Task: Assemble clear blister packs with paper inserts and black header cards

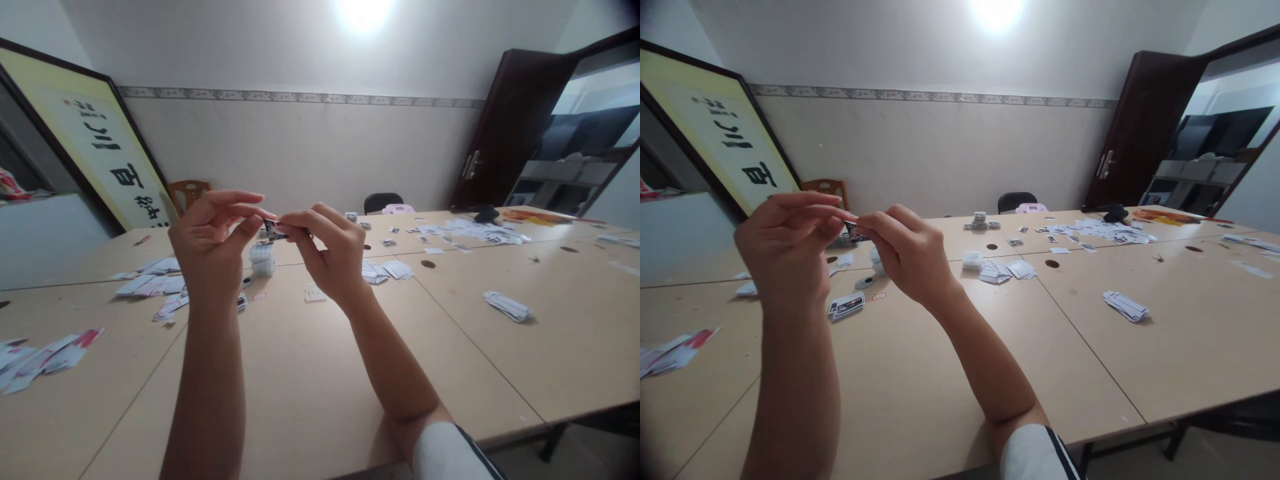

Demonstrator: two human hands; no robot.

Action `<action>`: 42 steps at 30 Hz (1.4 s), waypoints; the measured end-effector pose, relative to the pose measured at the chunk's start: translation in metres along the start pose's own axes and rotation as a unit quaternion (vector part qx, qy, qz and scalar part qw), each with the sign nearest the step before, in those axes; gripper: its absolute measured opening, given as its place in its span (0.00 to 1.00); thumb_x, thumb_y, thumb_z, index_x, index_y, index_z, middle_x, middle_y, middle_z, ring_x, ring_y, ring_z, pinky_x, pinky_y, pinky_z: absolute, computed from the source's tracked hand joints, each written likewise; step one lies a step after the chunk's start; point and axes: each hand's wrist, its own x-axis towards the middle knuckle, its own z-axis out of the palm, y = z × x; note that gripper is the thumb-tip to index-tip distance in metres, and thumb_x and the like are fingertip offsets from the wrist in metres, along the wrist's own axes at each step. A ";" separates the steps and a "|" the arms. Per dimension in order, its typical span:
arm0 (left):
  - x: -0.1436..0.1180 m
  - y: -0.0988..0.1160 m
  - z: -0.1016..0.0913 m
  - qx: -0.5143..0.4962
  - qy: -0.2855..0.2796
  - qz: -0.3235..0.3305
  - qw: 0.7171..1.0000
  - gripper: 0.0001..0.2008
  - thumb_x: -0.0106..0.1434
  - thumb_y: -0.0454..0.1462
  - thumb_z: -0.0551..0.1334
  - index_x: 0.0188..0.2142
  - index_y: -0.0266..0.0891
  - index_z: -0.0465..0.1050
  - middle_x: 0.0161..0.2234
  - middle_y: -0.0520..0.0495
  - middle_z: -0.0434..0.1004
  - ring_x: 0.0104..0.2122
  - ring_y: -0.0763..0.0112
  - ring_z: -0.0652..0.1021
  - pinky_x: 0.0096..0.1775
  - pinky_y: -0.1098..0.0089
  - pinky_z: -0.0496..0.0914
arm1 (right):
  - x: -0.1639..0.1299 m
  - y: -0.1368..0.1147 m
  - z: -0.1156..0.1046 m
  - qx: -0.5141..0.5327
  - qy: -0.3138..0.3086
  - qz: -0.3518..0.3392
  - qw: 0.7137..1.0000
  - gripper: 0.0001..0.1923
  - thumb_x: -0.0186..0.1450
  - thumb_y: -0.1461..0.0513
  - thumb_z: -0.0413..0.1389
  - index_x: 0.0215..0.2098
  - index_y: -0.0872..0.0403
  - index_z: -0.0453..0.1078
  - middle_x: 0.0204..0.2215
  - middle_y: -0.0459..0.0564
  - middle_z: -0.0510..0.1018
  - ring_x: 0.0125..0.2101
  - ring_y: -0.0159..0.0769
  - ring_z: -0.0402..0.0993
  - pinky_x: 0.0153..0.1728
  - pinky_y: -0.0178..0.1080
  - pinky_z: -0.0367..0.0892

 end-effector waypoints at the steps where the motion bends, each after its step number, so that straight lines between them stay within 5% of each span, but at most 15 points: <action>1: 0.000 0.000 0.000 0.003 -0.002 0.004 1.000 0.07 0.56 0.40 0.74 0.35 0.49 0.81 0.27 0.57 0.82 0.29 0.68 0.81 0.38 0.60 0.74 | 0.000 0.000 -0.001 0.000 0.000 0.000 1.000 0.11 0.74 0.64 0.51 0.36 0.49 0.74 0.30 0.45 0.75 0.30 0.30 0.75 0.35 0.35 0.74; 11: 0.003 -0.004 -0.008 0.001 0.023 -0.004 1.000 0.12 0.51 0.39 0.78 0.35 0.47 0.82 0.28 0.56 0.82 0.27 0.69 0.80 0.35 0.62 0.72 | -0.001 -0.004 0.002 -0.006 0.003 0.004 1.000 0.11 0.74 0.63 0.51 0.36 0.50 0.73 0.29 0.45 0.75 0.30 0.30 0.74 0.34 0.35 0.73; 17: 0.005 -0.007 -0.010 -0.033 -0.011 -0.060 0.998 0.16 0.48 0.41 0.79 0.37 0.46 0.82 0.26 0.53 0.81 0.25 0.69 0.76 0.32 0.64 0.69 | 0.000 -0.006 0.003 -0.025 -0.008 0.014 1.000 0.11 0.75 0.63 0.50 0.36 0.50 0.73 0.29 0.46 0.75 0.29 0.30 0.73 0.34 0.35 0.73; 23: 0.005 -0.008 -0.010 -0.046 -0.049 -0.062 0.996 0.16 0.53 0.41 0.76 0.42 0.46 0.81 0.29 0.51 0.81 0.30 0.68 0.77 0.36 0.64 0.70 | 0.001 -0.005 0.002 -0.009 0.008 0.020 1.000 0.10 0.74 0.63 0.52 0.35 0.50 0.73 0.29 0.45 0.75 0.29 0.30 0.73 0.33 0.35 0.72; 27: 0.002 -0.016 -0.005 -0.052 -0.025 -0.090 0.994 0.12 0.59 0.45 0.72 0.41 0.45 0.81 0.29 0.50 0.79 0.31 0.68 0.76 0.37 0.65 0.71 | 0.001 -0.002 -0.001 0.017 0.034 0.015 0.999 0.09 0.73 0.63 0.54 0.34 0.49 0.73 0.29 0.44 0.76 0.29 0.30 0.74 0.34 0.35 0.72; 30: -0.003 -0.042 0.002 -0.019 -0.110 -0.140 0.984 0.14 0.63 0.48 0.66 0.45 0.46 0.77 0.33 0.49 0.79 0.35 0.68 0.78 0.39 0.66 0.72 | 0.004 0.001 -0.010 0.027 0.044 0.024 0.998 0.09 0.72 0.63 0.55 0.34 0.49 0.73 0.30 0.45 0.77 0.29 0.31 0.75 0.33 0.36 0.72; 33: -0.018 -0.083 0.007 0.066 -0.281 -0.225 0.931 0.23 0.62 0.49 0.66 0.52 0.40 0.72 0.41 0.40 0.81 0.41 0.60 0.81 0.42 0.63 0.74 | 0.008 0.006 -0.026 0.031 0.050 0.045 0.997 0.08 0.69 0.64 0.57 0.32 0.49 0.74 0.30 0.44 0.79 0.29 0.31 0.76 0.32 0.37 0.73; 34: -0.026 -0.097 0.008 0.166 -0.382 -0.275 0.867 0.25 0.65 0.49 0.61 0.58 0.43 0.66 0.48 0.40 0.80 0.45 0.62 0.80 0.44 0.64 0.74 | 0.010 0.009 -0.033 0.036 0.059 0.060 0.996 0.07 0.69 0.64 0.58 0.32 0.49 0.74 0.30 0.44 0.79 0.29 0.31 0.77 0.32 0.37 0.74; 35: -0.035 -0.112 0.010 0.211 -0.427 -0.306 0.825 0.27 0.65 0.47 0.62 0.60 0.40 0.65 0.50 0.37 0.78 0.47 0.59 0.80 0.44 0.62 0.74 | 0.012 0.013 -0.040 0.042 0.075 0.079 0.993 0.06 0.68 0.63 0.58 0.32 0.49 0.74 0.30 0.44 0.78 0.29 0.31 0.77 0.31 0.37 0.75; 39: -0.073 -0.156 0.020 0.307 -0.536 -0.360 0.699 0.31 0.54 0.43 0.74 0.55 0.36 0.71 0.53 0.35 0.76 0.49 0.52 0.78 0.48 0.58 0.74 | 0.016 0.032 -0.072 0.061 0.198 0.095 0.974 0.04 0.64 0.60 0.63 0.33 0.51 0.74 0.26 0.42 0.76 0.24 0.31 0.77 0.26 0.35 0.76; 42: -0.092 -0.173 0.028 0.346 -0.579 -0.371 0.639 0.19 0.66 0.43 0.66 0.53 0.36 0.72 0.53 0.39 0.74 0.50 0.57 0.77 0.51 0.52 0.73 | 0.017 0.039 -0.094 0.061 0.285 0.082 0.953 0.04 0.61 0.62 0.65 0.31 0.51 0.74 0.24 0.40 0.75 0.22 0.30 0.76 0.22 0.34 0.74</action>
